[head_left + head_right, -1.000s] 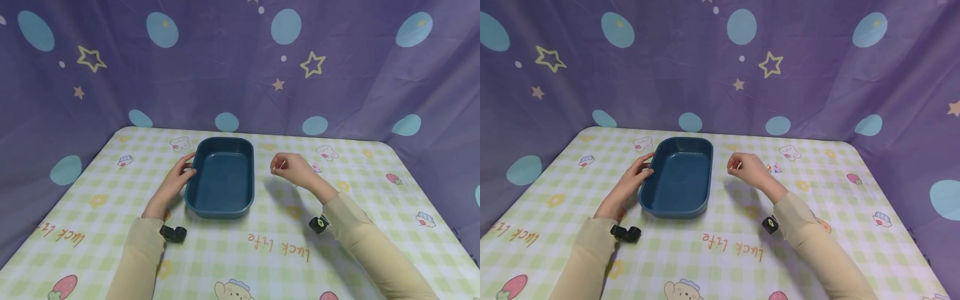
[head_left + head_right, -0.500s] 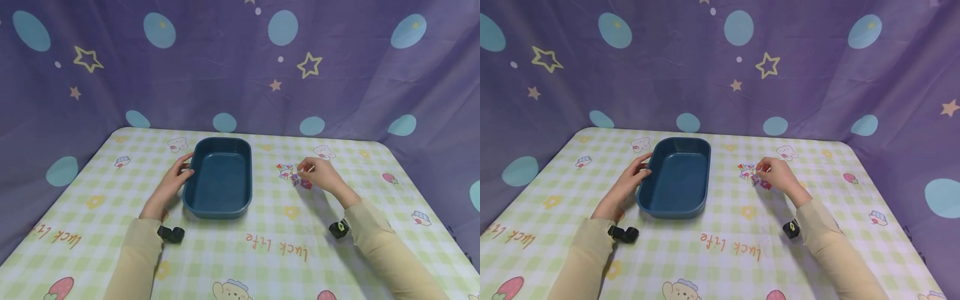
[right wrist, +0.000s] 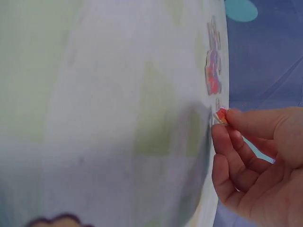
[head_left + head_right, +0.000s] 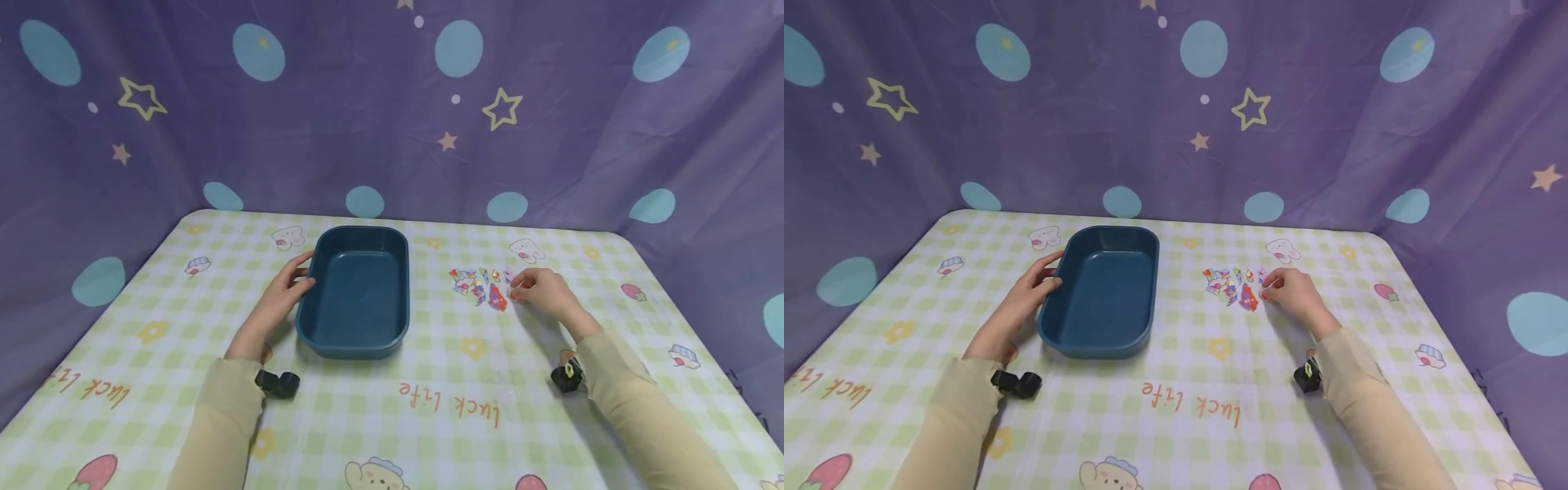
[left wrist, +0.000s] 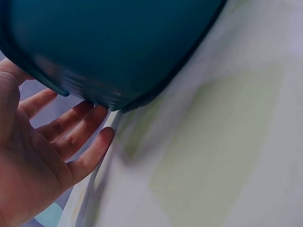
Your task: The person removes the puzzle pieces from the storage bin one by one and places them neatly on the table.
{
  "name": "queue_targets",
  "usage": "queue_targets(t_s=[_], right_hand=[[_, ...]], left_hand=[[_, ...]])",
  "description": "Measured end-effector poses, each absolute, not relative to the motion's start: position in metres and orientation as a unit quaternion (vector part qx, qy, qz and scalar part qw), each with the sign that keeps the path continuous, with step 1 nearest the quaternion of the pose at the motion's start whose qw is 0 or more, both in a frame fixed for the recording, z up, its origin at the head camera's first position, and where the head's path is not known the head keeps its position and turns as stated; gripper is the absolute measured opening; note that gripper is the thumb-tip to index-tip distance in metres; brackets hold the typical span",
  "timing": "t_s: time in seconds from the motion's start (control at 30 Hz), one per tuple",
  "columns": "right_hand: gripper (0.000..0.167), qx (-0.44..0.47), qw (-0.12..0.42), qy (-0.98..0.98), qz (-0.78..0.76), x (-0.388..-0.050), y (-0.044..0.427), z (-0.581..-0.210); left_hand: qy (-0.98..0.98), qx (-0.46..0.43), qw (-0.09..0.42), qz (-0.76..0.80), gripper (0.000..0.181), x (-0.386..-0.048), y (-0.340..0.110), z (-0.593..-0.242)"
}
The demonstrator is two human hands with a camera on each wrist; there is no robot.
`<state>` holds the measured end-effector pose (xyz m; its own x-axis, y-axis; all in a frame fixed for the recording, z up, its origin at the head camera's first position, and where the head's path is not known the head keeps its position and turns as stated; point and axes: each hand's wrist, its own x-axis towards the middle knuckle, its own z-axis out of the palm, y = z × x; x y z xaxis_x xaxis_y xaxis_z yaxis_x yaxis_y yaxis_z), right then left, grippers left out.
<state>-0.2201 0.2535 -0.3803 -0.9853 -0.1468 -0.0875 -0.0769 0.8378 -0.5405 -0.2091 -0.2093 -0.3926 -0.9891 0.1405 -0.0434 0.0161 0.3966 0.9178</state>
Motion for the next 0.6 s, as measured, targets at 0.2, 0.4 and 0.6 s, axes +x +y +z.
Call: queue_targets(t_s=[0.2,0.4,0.6], right_hand=[[0.02,-0.029,0.08,0.957,-0.278,-0.2213,0.2596,-0.385],[0.019,-0.022,0.072,0.96,-0.271,-0.2237,0.2599,-0.3887],[0.019,-0.023,0.083,0.957,-0.276,-0.2218,0.2584,-0.3892]], left_hand=[[0.833,0.058,0.052,0.547,0.056,-0.2093,-0.2088,-0.3933],[0.831,0.06,0.053,0.551,0.056,-0.209,-0.2091,-0.3942],[0.835,0.051,0.066,0.544,0.057,-0.2079,-0.2098,-0.3969]])
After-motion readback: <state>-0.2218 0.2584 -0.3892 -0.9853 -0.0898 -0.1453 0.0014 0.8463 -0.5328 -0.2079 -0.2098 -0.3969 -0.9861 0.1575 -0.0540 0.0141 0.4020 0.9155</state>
